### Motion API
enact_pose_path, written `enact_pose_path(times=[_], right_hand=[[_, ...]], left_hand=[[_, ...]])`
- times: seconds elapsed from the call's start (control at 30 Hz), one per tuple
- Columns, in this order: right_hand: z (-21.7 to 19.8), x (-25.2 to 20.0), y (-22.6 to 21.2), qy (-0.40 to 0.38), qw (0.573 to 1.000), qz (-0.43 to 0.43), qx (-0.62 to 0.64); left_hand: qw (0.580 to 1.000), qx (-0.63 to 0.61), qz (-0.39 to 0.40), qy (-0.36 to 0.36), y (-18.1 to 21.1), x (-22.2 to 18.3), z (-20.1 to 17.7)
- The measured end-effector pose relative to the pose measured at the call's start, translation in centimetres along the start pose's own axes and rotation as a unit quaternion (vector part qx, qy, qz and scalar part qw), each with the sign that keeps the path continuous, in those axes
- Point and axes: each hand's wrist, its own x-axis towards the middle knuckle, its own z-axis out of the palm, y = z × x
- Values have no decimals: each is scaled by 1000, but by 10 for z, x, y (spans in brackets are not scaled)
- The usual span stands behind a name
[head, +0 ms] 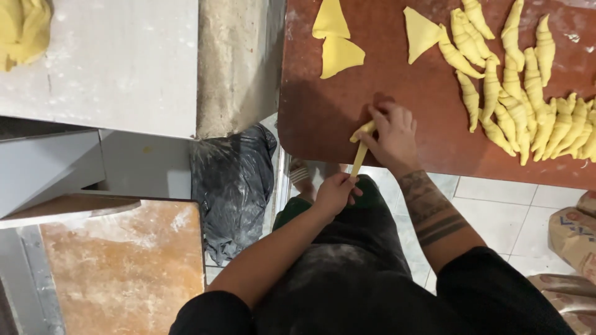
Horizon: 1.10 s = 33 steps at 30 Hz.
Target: Shaping triangular pieces of dough into croissant-like pastries on a work table
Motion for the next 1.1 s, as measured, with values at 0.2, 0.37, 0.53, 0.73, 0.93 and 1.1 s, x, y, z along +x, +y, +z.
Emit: enact_pose_path(times=[0.2,0.37,0.53,0.73,0.93,1.1], right_hand=[[14,-8,28,-35,990,-129,-35],[41,24,71,-41,994,-99,-28],[12,139,78,120,987,-105,-5],[-55,223,37,-37,995,-23,94],[8,213,19,146,989,-20,25],[12,143,-20,142,988,17,-62]], left_hand=[[1000,18,-3,-21,29,-14,1],[1000,28,9,4,78,-5,12],[989,82,81,90,140,71,31],[990,-70,-62,104,194,97,31],[989,-13,-98,109,161,86,43],[996,45,-50,66,141,49,40]])
